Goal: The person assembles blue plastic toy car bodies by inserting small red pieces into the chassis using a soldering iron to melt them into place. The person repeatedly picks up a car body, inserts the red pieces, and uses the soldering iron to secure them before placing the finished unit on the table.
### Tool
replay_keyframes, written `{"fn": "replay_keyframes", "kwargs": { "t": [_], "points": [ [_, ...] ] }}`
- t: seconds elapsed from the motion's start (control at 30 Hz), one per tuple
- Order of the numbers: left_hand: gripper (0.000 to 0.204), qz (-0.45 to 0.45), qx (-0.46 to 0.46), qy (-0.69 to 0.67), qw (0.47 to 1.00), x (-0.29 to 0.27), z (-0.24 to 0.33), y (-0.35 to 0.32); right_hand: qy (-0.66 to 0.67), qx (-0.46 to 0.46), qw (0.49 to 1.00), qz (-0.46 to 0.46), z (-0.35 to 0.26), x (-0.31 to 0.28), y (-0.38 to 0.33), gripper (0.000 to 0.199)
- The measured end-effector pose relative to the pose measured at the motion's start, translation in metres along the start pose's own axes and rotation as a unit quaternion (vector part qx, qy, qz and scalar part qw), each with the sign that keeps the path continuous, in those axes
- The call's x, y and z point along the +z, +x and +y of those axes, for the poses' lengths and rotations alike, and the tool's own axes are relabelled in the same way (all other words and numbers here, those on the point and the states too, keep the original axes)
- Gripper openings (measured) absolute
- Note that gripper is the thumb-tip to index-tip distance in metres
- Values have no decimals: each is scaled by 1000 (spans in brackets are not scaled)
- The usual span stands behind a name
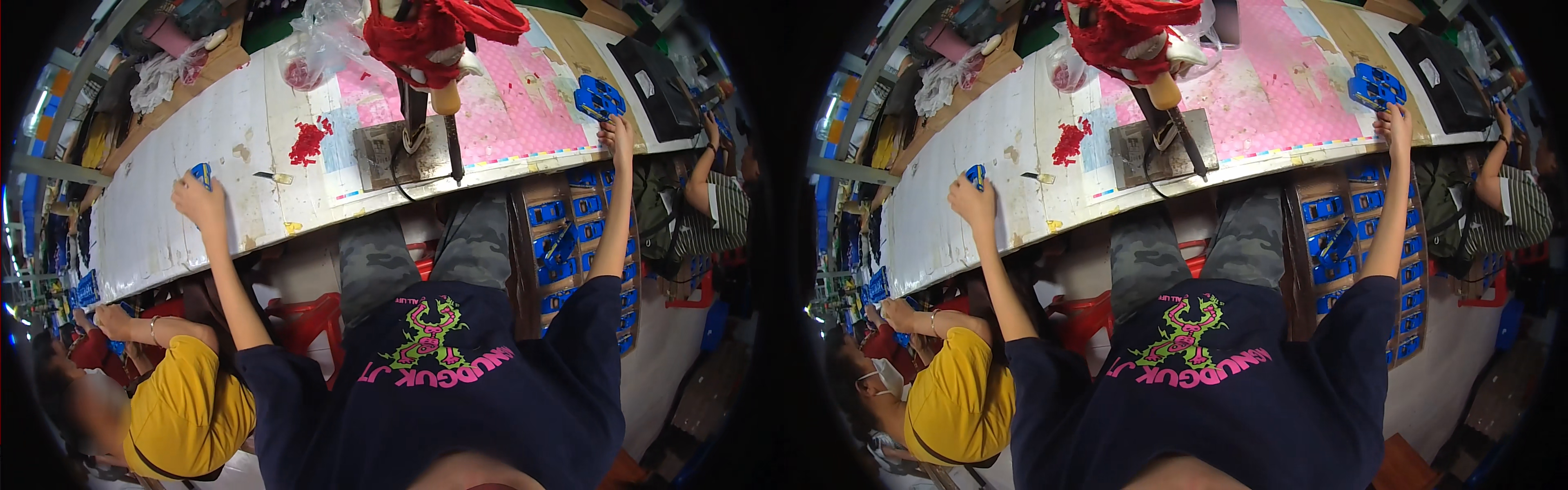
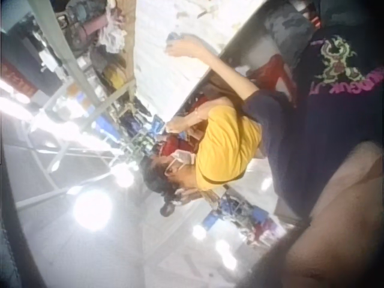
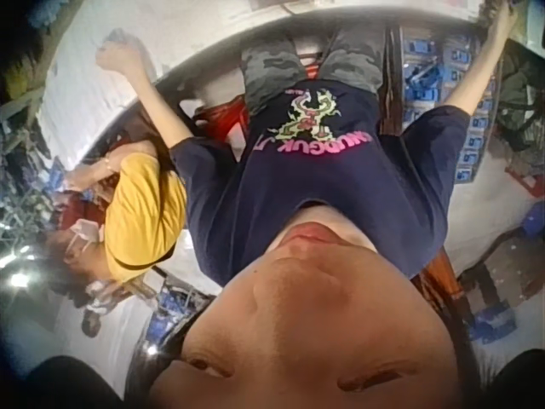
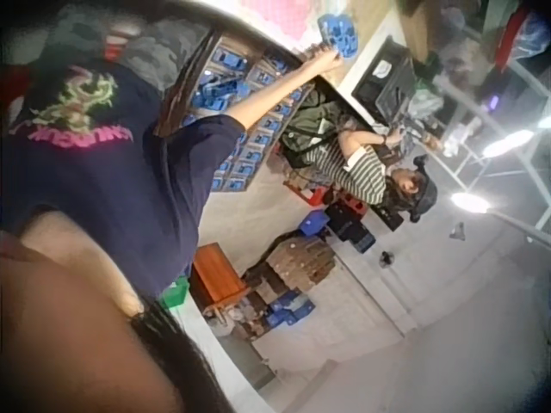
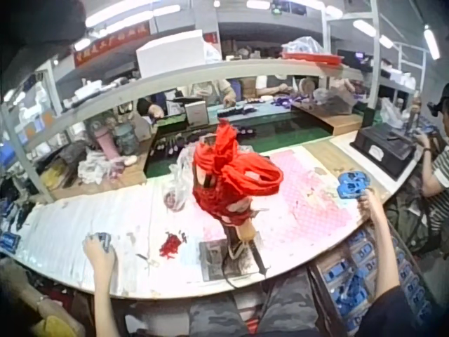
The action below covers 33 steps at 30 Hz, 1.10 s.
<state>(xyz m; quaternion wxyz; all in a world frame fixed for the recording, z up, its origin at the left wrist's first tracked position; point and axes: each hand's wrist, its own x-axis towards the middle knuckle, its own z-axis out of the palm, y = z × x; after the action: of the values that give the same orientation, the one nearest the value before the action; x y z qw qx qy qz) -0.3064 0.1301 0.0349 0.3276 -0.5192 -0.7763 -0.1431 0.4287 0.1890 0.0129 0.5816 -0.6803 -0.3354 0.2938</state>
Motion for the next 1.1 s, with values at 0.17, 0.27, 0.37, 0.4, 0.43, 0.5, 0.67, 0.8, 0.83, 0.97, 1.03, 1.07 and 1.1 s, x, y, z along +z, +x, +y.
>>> {"fn": "replay_keyframes", "kwargs": {
  "t": [0.17,0.27,0.37,0.4,0.43,0.5,0.67,0.8,0.83,0.97,1.03,1.07,1.1],
  "points": [
    [16,-91,176,-396,897,-52,74,-21,44,24,999,12,6,1,2,44],
    [15,-107,179,-391,896,-59,104,-43,112,-28,993,24,0,6,-35,43],
    [15,-98,158,-358,915,-64,123,-55,207,-53,977,25,-11,3,-76,46],
    [15,-89,146,-344,923,-64,128,-56,248,-49,967,28,-11,0,-84,46],
    [14,-80,134,-330,931,-63,130,-57,289,-44,956,31,-10,-5,-92,47],
    [14,-73,123,-314,939,-59,132,-57,363,-33,931,28,-17,-10,-117,43],
    [13,-56,93,-297,949,-60,137,-58,425,-6,890,-163,-19,-33,-171,44],
    [12,-51,95,-277,955,-57,137,-58,395,-7,904,-164,-37,-14,-220,37],
    [11,-52,99,-272,956,-56,137,-58,382,-22,904,-190,-42,-9,-229,36],
    [7,-11,108,-310,945,-62,138,-58,311,-57,918,-238,-62,7,-264,42],
    [8,7,94,-370,924,-84,136,-59,275,-87,919,-270,-73,16,-286,52],
    [11,0,72,-419,905,-106,138,-58,264,-88,922,-269,-82,24,-299,61],
    [13,-4,52,-460,886,-129,140,-60,265,-84,914,-296,-87,30,-306,67]
  ]
}}
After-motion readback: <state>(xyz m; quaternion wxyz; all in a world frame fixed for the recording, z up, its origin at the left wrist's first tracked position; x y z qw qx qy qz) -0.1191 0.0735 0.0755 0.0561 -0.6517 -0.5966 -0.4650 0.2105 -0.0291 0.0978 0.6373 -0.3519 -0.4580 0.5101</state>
